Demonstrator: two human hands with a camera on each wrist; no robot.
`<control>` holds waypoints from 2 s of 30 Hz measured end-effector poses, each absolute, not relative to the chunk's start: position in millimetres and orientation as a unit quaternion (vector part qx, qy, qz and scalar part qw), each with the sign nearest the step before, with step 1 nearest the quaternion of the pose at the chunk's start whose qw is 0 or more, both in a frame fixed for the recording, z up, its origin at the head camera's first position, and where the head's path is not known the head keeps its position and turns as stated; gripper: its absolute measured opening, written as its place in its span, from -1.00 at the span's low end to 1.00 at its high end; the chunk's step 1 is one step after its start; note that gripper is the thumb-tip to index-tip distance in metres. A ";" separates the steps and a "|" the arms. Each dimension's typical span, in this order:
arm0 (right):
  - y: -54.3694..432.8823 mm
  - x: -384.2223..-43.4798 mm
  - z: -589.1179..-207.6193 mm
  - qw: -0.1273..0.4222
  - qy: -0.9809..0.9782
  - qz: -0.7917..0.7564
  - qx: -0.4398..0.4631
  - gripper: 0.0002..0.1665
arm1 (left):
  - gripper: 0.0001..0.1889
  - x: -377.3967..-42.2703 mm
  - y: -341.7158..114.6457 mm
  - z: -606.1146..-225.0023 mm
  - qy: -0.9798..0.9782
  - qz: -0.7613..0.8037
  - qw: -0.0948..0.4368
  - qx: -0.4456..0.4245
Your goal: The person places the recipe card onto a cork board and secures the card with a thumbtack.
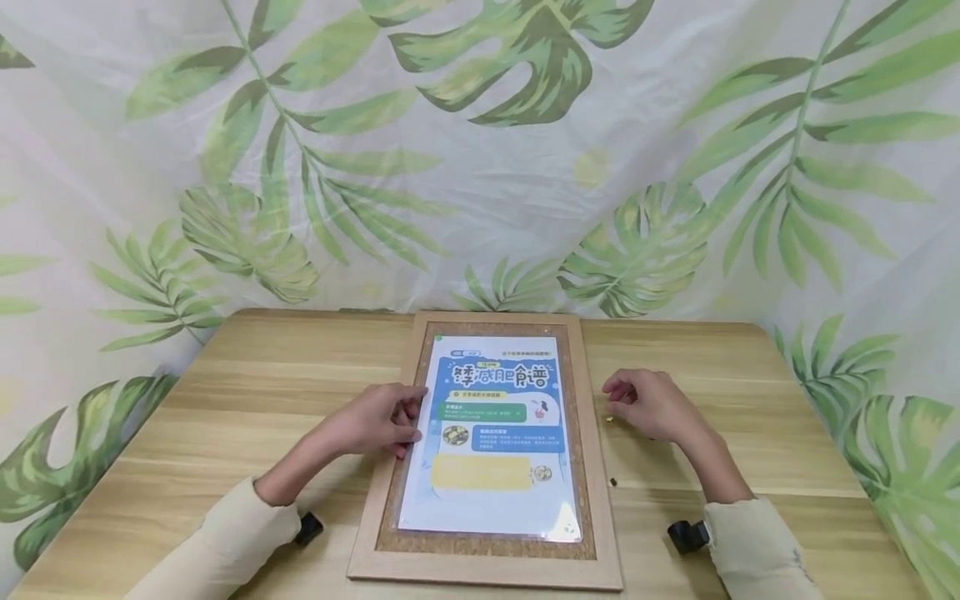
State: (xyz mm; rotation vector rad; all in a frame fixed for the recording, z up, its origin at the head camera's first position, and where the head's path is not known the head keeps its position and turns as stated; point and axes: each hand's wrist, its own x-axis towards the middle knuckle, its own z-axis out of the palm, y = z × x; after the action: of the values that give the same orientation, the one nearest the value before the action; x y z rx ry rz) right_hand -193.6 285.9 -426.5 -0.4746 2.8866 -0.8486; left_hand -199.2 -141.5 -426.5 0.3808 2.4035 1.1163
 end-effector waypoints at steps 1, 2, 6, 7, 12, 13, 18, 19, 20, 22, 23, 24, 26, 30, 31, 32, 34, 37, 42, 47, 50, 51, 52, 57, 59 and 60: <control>289.2 -191.7 -426.7 0.047 0.948 -0.275 -0.154 -0.84 | -0.23 -199.6 -140.6 -426.5 0.874 0.405 0.229 0.140; 292.8 -189.5 -426.8 0.046 0.948 -0.274 -0.155 -0.84 | -0.23 -200.3 -139.6 -426.5 0.875 0.403 0.227 0.142; 304.3 -182.0 -427.8 0.042 0.952 -0.264 -0.148 -0.86 | -0.22 -203.1 -136.5 -426.7 0.876 0.398 0.226 0.152; 306.4 -180.2 -428.2 0.043 0.953 -0.263 -0.147 -0.86 | -0.23 -203.6 -136.3 -426.9 0.877 0.396 0.226 0.154; 311.9 -173.7 -432.1 0.046 0.954 -0.261 -0.139 -0.87 | -0.22 -204.4 -137.8 -426.7 0.876 0.395 0.230 0.152; 312.8 -172.9 -433.2 0.046 0.954 -0.260 -0.140 -0.88 | -0.22 -204.1 -138.6 -426.3 0.876 0.396 0.231 0.151; 314.6 -169.7 -436.4 0.051 0.956 -0.254 -0.139 -0.87 | -0.21 -201.7 -142.6 -425.0 0.873 0.401 0.236 0.146; 315.2 -169.2 -436.7 0.053 0.956 -0.254 -0.140 -0.86 | -0.21 -201.3 -143.3 -425.2 0.872 0.402 0.237 0.146; 315.5 -168.5 -436.6 0.054 0.955 -0.255 -0.140 -0.86 | -0.21 -201.1 -143.7 -425.4 0.872 0.403 0.238 0.144; 316.4 -167.6 -436.8 0.057 0.955 -0.256 -0.141 -0.85 | -0.21 -200.8 -144.6 -426.3 0.872 0.404 0.238 0.144; 317.2 -167.1 -436.7 0.058 0.954 -0.258 -0.143 -0.84 | -0.21 -200.7 -145.1 -426.8 0.872 0.404 0.237 0.145; 317.9 -166.6 -436.8 0.058 0.954 -0.257 -0.142 -0.84 | -0.21 -200.8 -145.2 -427.3 0.872 0.404 0.237 0.146; 319.1 -167.1 -436.3 0.058 0.955 -0.253 -0.141 -0.84 | -0.21 -202.1 -145.4 -427.4 0.872 0.403 0.234 0.148; 321.1 -167.4 -436.6 0.059 0.958 -0.243 -0.137 -0.84 | -0.21 -202.9 -145.5 -427.5 0.873 0.403 0.233 0.148; 321.6 -167.2 -436.7 0.060 0.959 -0.242 -0.137 -0.85 | -0.21 -202.6 -145.6 -427.6 0.873 0.403 0.234 0.148; 321.9 -167.0 -437.0 0.061 0.959 -0.242 -0.137 -0.85 | -0.21 -202.2 -145.6 -427.6 0.872 0.403 0.234 0.147; 322.3 -166.5 -437.4 0.061 0.959 -0.242 -0.137 -0.85 | -0.21 -201.9 -145.8 -428.0 0.872 0.404 0.235 0.146; 322.1 -165.7 -436.7 0.063 0.958 -0.244 -0.135 -0.84 | -0.22 -202.3 -146.1 -428.3 0.872 0.403 0.235 0.146; 323.0 -165.1 -435.3 0.062 0.958 -0.242 -0.140 -0.83 | -0.21 -204.4 -145.6 -429.3 0.873 0.403 0.237 0.143; 325.9 -162.0 -435.5 0.053 0.955 -0.247 -0.154 -0.83 | -0.21 -203.7 -146.4 -428.9 0.872 0.405 0.236 0.141; 327.3 -158.4 -436.9 0.050 0.953 -0.249 -0.163 -0.85 | -0.21 -202.7 -146.5 -428.2 0.871 0.406 0.237 0.141; 327.4 -157.0 -437.2 0.049 0.954 -0.248 -0.162 -0.85 | -0.21 -202.3 -146.5 -428.0 0.871 0.406 0.236 0.142; 327.4 -155.7 -437.7 0.049 0.954 -0.247 -0.162 -0.85 | -0.21 -202.0 -146.5 -427.7 0.872 0.405 0.236 0.143; 327.4 -151.4 -438.9 0.044 0.957 -0.240 -0.158 -0.86 | -0.21 -201.7 -145.5 -427.2 0.873 0.403 0.234 0.143; 327.0 -150.8 -439.8 0.041 0.958 -0.235 -0.158 -0.86 | -0.21 -201.4 -145.4 -426.9 0.873 0.403 0.234 0.142; 326.6 -150.5 -440.1 0.039 0.959 -0.232 -0.158 -0.85 | -0.21 -201.5 -145.5 -426.9 0.873 0.403 0.234 0.141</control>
State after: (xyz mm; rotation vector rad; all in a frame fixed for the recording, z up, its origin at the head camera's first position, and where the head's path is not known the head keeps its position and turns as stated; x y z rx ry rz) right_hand -150.5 326.6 -440.1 -0.4830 2.9405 -0.7129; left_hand -201.5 -145.5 -426.9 0.3875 2.3973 1.1072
